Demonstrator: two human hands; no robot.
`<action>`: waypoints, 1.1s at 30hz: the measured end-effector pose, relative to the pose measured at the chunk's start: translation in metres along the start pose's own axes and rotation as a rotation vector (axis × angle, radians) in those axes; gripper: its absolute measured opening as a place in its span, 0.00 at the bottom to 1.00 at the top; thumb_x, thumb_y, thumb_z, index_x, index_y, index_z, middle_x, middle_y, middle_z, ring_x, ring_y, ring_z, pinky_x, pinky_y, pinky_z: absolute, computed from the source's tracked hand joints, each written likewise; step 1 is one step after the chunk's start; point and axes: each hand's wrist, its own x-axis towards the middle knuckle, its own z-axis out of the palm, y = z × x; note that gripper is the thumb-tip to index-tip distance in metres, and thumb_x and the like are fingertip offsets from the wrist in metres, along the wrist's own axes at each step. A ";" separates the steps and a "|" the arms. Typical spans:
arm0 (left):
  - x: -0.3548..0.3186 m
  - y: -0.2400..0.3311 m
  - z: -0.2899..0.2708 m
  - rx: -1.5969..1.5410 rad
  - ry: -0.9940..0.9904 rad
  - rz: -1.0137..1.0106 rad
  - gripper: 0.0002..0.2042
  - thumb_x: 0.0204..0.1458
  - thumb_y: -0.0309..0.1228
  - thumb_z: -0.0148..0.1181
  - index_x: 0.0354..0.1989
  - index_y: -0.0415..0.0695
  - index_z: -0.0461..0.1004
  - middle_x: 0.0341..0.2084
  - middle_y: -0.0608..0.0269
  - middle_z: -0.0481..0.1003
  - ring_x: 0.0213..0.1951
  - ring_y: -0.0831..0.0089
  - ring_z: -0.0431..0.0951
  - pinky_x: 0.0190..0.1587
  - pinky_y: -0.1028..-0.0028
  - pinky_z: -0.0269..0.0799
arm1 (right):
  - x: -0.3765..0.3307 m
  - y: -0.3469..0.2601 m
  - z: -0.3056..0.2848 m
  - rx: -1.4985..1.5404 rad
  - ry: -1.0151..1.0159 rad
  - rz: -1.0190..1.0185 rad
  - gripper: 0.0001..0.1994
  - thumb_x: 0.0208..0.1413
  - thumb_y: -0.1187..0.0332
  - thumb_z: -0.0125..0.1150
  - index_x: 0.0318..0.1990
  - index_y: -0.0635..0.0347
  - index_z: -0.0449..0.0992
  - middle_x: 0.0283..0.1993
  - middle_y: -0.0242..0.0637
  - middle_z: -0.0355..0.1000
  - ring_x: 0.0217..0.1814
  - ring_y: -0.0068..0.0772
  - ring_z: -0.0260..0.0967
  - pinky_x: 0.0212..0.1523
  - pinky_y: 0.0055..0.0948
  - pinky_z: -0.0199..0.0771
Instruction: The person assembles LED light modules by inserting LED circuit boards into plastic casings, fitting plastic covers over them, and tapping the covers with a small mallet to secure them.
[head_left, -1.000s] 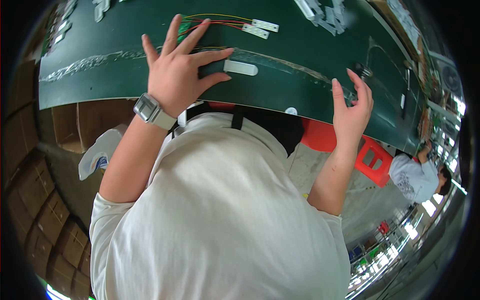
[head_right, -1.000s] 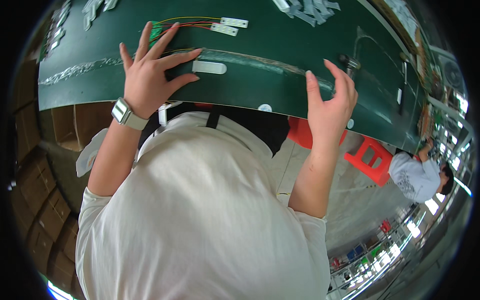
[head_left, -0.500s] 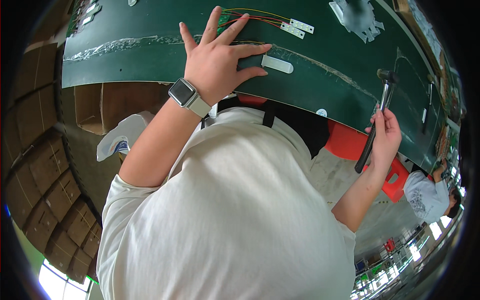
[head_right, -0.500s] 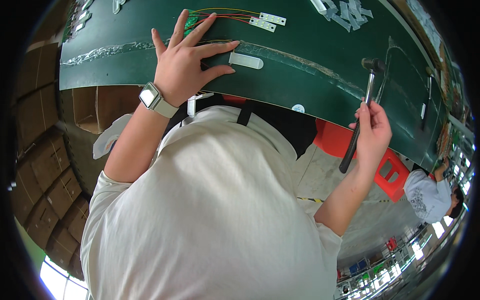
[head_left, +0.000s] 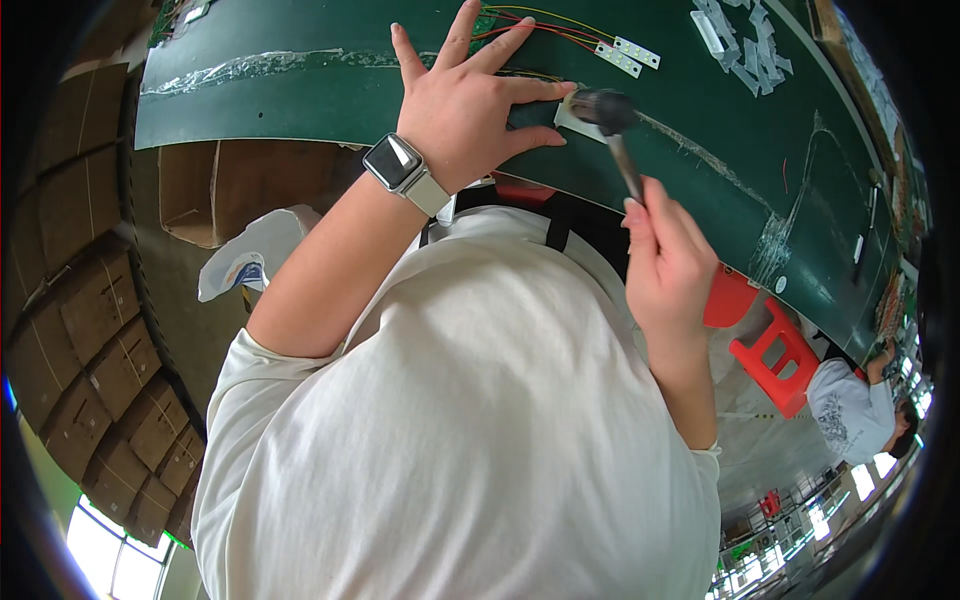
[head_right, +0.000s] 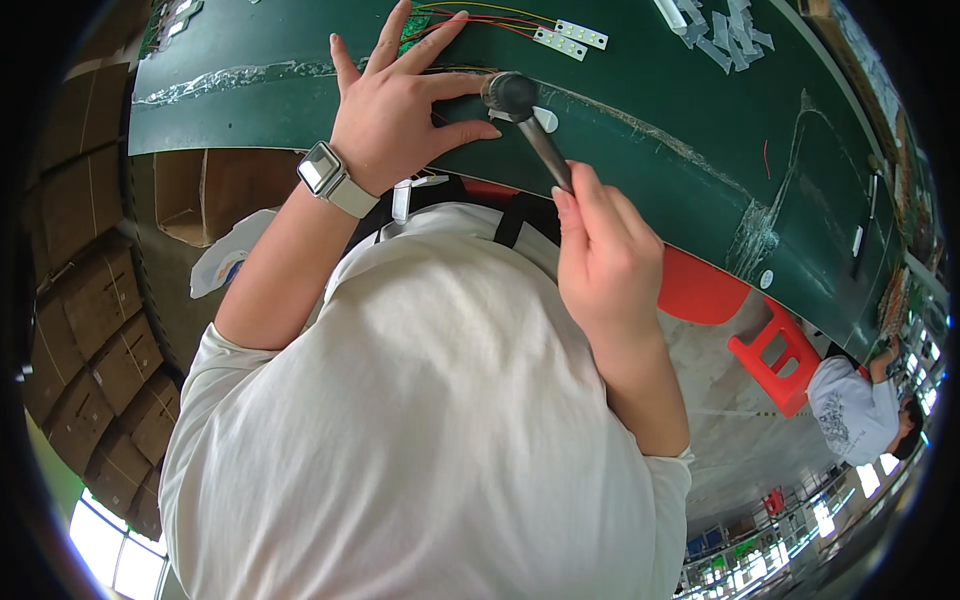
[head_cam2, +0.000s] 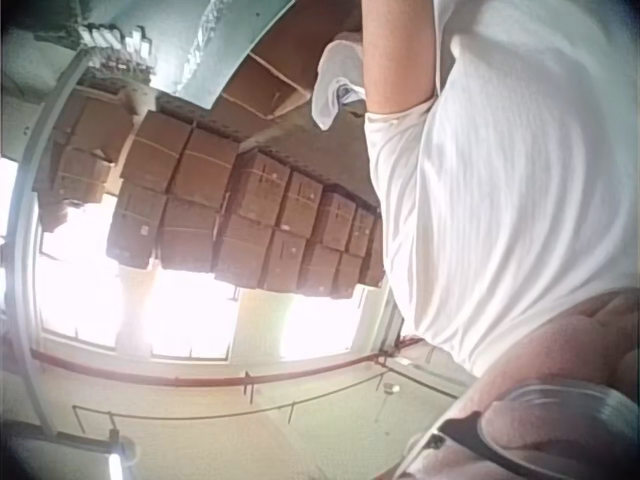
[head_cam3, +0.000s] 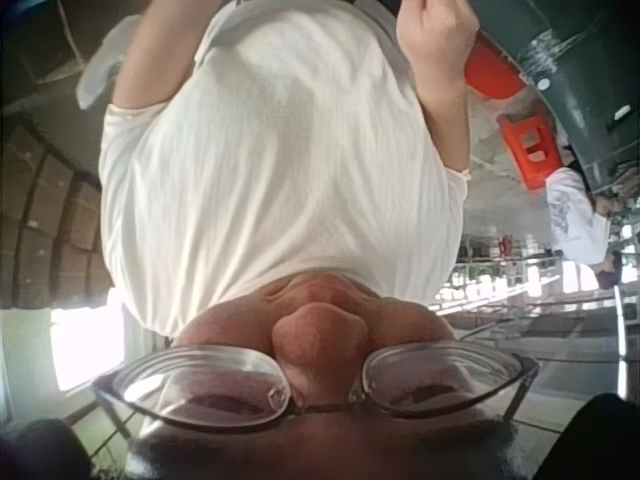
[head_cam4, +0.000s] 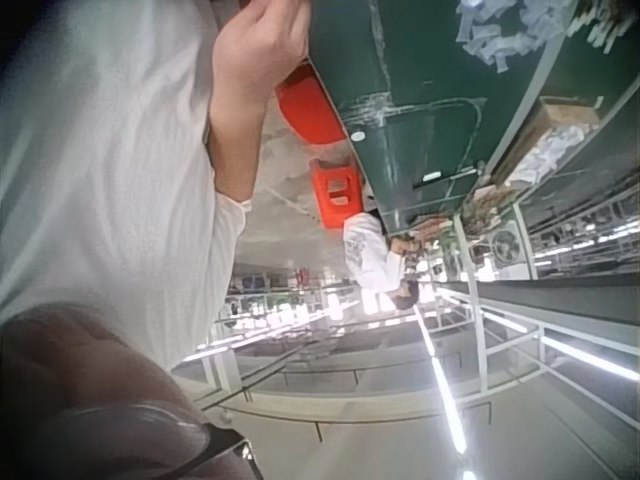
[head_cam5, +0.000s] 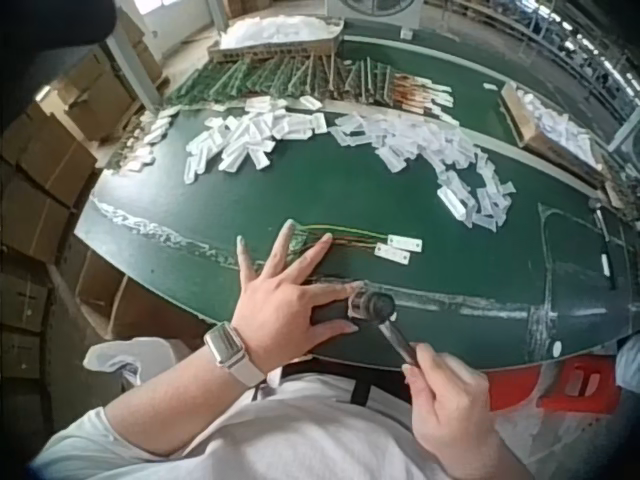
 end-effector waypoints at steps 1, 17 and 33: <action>0.002 0.001 -0.007 -0.078 -0.070 -0.019 0.23 0.52 0.58 0.70 0.58 0.77 0.83 0.78 0.66 0.59 0.81 0.43 0.45 0.69 0.16 0.32 | -0.002 0.003 0.005 -0.128 -0.092 0.029 0.13 0.66 0.76 0.65 0.55 0.71 0.80 0.33 0.42 0.78 0.26 0.35 0.74 0.28 0.30 0.75; -0.003 0.001 -0.001 -0.146 -0.009 0.000 0.22 0.51 0.56 0.73 0.56 0.74 0.85 0.76 0.65 0.64 0.81 0.45 0.46 0.69 0.15 0.32 | -0.018 0.029 -0.033 -0.171 0.173 0.087 0.12 0.66 0.75 0.67 0.53 0.70 0.82 0.34 0.40 0.80 0.30 0.28 0.74 0.31 0.26 0.73; -0.007 0.027 0.008 -0.111 -0.143 0.357 0.46 0.52 0.63 0.63 0.77 0.53 0.62 0.76 0.72 0.63 0.78 0.64 0.58 0.79 0.43 0.48 | -0.019 0.120 -0.125 -0.682 0.340 0.719 0.16 0.60 0.59 0.73 0.53 0.52 0.87 0.44 0.35 0.85 0.45 0.41 0.81 0.50 0.40 0.80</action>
